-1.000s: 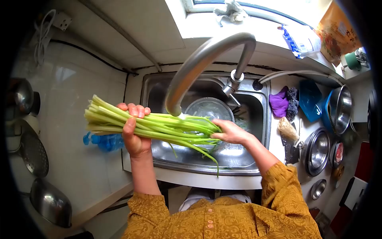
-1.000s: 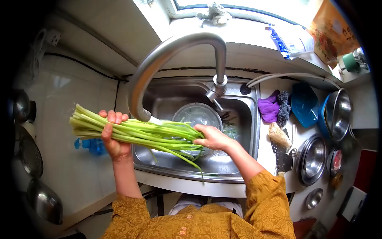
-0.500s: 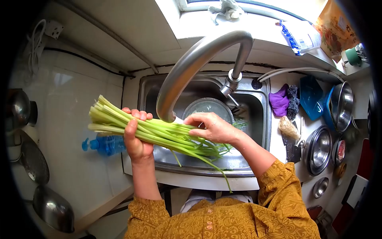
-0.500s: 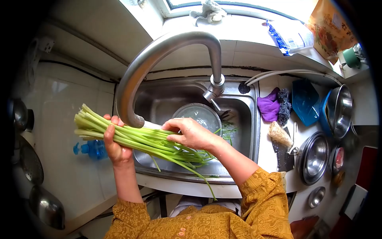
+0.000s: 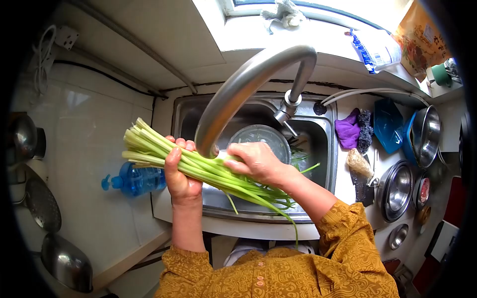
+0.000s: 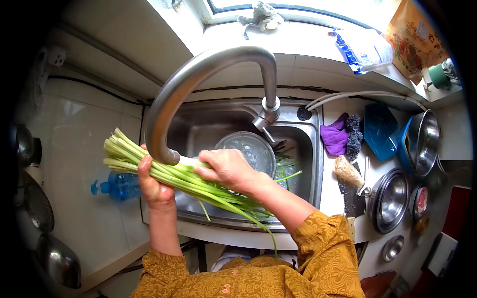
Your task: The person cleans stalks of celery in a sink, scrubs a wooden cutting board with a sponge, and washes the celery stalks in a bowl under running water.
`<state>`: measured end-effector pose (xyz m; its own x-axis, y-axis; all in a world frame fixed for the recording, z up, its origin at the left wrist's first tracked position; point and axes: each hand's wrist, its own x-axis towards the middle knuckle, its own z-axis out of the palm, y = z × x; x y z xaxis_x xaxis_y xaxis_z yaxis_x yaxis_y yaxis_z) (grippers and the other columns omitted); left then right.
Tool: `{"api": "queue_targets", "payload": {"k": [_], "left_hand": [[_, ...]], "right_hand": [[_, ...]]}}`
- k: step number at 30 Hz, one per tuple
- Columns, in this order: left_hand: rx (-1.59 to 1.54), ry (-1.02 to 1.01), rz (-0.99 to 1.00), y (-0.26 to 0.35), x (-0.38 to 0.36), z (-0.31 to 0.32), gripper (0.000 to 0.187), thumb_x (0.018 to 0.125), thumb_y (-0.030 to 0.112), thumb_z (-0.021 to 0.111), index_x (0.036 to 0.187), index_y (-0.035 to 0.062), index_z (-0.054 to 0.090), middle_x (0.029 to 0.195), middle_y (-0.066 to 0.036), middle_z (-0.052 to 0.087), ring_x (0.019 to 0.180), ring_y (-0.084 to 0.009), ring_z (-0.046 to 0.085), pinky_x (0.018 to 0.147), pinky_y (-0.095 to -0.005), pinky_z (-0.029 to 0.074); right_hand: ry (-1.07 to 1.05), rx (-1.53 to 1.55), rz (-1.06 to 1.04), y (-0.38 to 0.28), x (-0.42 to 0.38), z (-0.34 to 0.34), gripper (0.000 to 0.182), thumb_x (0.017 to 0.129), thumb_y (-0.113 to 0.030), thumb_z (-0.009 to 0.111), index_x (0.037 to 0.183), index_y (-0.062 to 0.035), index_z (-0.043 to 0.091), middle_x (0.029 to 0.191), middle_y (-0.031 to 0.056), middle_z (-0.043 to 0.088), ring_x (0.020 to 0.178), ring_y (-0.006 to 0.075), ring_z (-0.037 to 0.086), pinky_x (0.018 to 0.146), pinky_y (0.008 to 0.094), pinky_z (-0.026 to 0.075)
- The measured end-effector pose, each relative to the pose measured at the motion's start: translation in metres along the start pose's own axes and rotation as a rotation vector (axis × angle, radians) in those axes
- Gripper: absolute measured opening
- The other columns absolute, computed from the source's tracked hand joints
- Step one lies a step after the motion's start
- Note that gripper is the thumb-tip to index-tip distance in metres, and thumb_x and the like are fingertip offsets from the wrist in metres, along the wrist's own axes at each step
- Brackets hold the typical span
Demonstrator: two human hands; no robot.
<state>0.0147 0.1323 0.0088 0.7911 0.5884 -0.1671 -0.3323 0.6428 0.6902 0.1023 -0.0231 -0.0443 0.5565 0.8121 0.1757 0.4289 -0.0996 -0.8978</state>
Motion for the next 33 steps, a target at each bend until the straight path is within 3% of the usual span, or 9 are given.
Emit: {"api": "queue_targets", "payload": {"k": [7, 9, 12, 17, 21, 22, 25, 27, 33], "left_hand": [[0.045, 0.017, 0.042, 0.012, 0.005, -0.004, 0.032, 0.076, 0.004, 0.064, 0.105, 0.0104, 0.050, 0.086, -0.003, 0.053, 0.083, -0.0155, 0.051, 0.082, -0.0301, 0.047], [0.057, -0.136, 0.185, 0.034, 0.018, -0.021, 0.032, 0.081, 0.008, 0.061, 0.110, 0.0077, 0.047, 0.091, -0.004, 0.052, 0.087, -0.0163, 0.053, 0.085, -0.0339, 0.047], [0.067, -0.103, 0.205, 0.056, 0.020, -0.010, 0.028, 0.081, 0.006, 0.060, 0.106, 0.0084, 0.047, 0.086, -0.003, 0.050, 0.082, -0.0156, 0.051, 0.084, -0.0345, 0.046], [0.130, -0.067, 0.181, 0.054, 0.017, -0.011, 0.027, 0.081, 0.007, 0.061, 0.105, 0.0087, 0.048, 0.087, -0.003, 0.051, 0.082, -0.0154, 0.051, 0.084, -0.0345, 0.045], [0.093, -0.073, 0.157, 0.049, 0.010, -0.016, 0.027, 0.080, 0.007, 0.062, 0.105, 0.0088, 0.049, 0.086, -0.003, 0.052, 0.082, -0.0152, 0.052, 0.084, -0.0346, 0.045], [0.093, -0.058, 0.145, 0.045, 0.009, -0.014, 0.027, 0.080, 0.007, 0.062, 0.104, 0.0089, 0.050, 0.086, -0.003, 0.052, 0.082, -0.0152, 0.052, 0.084, -0.0344, 0.046], [0.074, -0.051, 0.115, 0.034, 0.006, -0.008, 0.027, 0.080, 0.007, 0.063, 0.104, 0.0091, 0.051, 0.087, -0.003, 0.053, 0.082, -0.0155, 0.052, 0.083, -0.0332, 0.048], [0.073, -0.031, 0.104, 0.032, 0.004, -0.004, 0.027, 0.080, 0.007, 0.063, 0.104, 0.0090, 0.051, 0.086, -0.003, 0.053, 0.082, -0.0156, 0.053, 0.083, -0.0321, 0.049], [0.072, -0.046, 0.095, 0.035, 0.006, -0.015, 0.028, 0.080, 0.007, 0.063, 0.105, 0.0085, 0.050, 0.087, -0.003, 0.053, 0.082, -0.0157, 0.053, 0.082, -0.0320, 0.051]], "right_hand": [[-0.014, -0.024, -0.023, 0.002, -0.001, 0.001, 0.022, 0.086, -0.025, 0.051, 0.086, -0.0022, 0.051, 0.080, 0.0192, 0.059, 0.078, 0.0402, 0.058, 0.068, 0.0486, 0.046], [-0.159, -0.131, 0.189, 0.032, -0.026, -0.002, 0.022, 0.084, -0.022, 0.053, 0.088, -0.0012, 0.052, 0.080, 0.0205, 0.059, 0.078, 0.0411, 0.058, 0.069, 0.0483, 0.046], [-0.187, 0.012, 0.270, 0.035, -0.055, -0.001, 0.023, 0.081, -0.020, 0.058, 0.090, -0.0001, 0.052, 0.081, 0.0230, 0.060, 0.079, 0.0413, 0.058, 0.070, 0.0472, 0.046], [-0.168, 0.130, 0.246, 0.024, -0.051, -0.028, 0.048, 0.077, -0.025, 0.066, 0.117, -0.0019, 0.051, 0.111, 0.0194, 0.058, 0.107, 0.0337, 0.056, 0.094, 0.0400, 0.043], [0.086, 0.078, 0.073, 0.004, -0.046, -0.060, 0.055, 0.074, -0.020, 0.067, 0.124, -0.0049, 0.050, 0.116, 0.0140, 0.056, 0.114, 0.0284, 0.051, 0.101, 0.0368, 0.037], [0.171, 0.030, -0.073, 0.002, -0.039, -0.060, 0.042, 0.075, -0.016, 0.068, 0.114, -0.0073, 0.056, 0.107, 0.0124, 0.060, 0.102, 0.0272, 0.057, 0.092, 0.0357, 0.043], [-0.091, -0.005, 0.014, -0.011, -0.029, -0.047, 0.024, 0.077, -0.014, 0.069, 0.099, -0.0082, 0.061, 0.090, 0.0094, 0.062, 0.090, 0.0277, 0.059, 0.081, 0.0397, 0.046], [0.001, -0.102, -0.009, -0.012, -0.028, -0.024, 0.016, 0.079, -0.017, 0.069, 0.088, -0.0079, 0.060, 0.076, 0.0087, 0.060, 0.075, 0.0277, 0.060, 0.067, 0.0388, 0.048], [-0.169, 0.246, 0.262, -0.002, -0.030, -0.019, 0.019, 0.081, -0.017, 0.068, 0.093, -0.0022, 0.063, 0.083, 0.0104, 0.067, 0.081, 0.0237, 0.065, 0.074, 0.0344, 0.050]]}}
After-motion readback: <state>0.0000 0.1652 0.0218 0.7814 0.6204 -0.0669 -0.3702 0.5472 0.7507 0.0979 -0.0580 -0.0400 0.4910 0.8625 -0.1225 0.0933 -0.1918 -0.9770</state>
